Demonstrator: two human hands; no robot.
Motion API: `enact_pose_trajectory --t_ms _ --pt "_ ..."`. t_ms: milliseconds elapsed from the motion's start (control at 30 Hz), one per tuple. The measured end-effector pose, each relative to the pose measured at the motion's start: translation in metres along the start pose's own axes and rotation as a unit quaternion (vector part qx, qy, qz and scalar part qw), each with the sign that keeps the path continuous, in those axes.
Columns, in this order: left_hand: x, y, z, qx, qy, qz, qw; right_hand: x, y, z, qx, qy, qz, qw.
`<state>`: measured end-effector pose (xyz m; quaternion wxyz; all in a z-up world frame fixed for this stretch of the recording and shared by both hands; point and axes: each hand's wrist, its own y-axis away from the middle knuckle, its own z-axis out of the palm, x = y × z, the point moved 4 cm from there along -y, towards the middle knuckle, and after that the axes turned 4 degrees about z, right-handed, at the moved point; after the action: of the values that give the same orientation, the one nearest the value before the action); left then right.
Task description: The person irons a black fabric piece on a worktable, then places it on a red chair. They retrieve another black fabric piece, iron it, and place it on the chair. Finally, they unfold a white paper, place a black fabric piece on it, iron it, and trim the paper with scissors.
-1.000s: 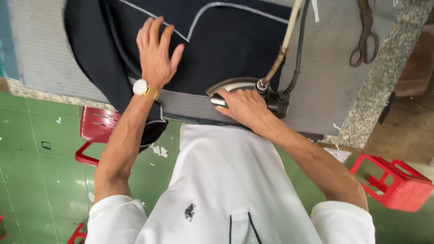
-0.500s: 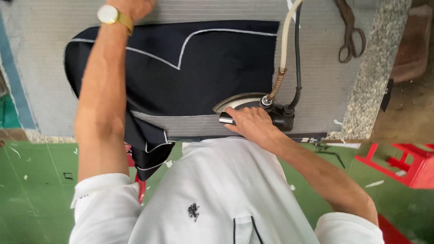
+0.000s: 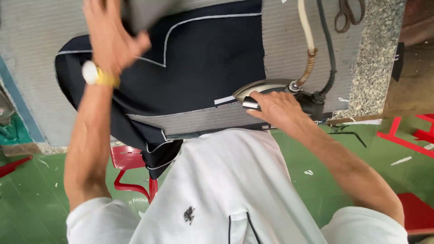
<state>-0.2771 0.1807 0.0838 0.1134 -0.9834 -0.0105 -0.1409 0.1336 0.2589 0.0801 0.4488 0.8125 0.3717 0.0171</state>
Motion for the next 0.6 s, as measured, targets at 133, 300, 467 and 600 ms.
enact_pose_trajectory --t_ms 133,300,467,600 --pt "0.082 0.072 0.015 0.007 0.075 0.015 0.997 0.013 0.02 -0.016 0.011 -0.02 0.001 1.0" --pt "0.157 0.144 0.095 -0.077 0.097 0.042 0.991 0.035 0.038 -0.029 0.036 -0.03 0.012 0.999" --pt "0.216 0.122 0.132 -0.086 0.125 0.049 0.987 0.06 0.058 -0.04 0.055 -0.054 0.05 0.996" --pt "0.241 0.092 0.148 -0.12 0.105 0.065 0.985 0.09 0.068 -0.035 0.092 -0.079 0.098 0.988"
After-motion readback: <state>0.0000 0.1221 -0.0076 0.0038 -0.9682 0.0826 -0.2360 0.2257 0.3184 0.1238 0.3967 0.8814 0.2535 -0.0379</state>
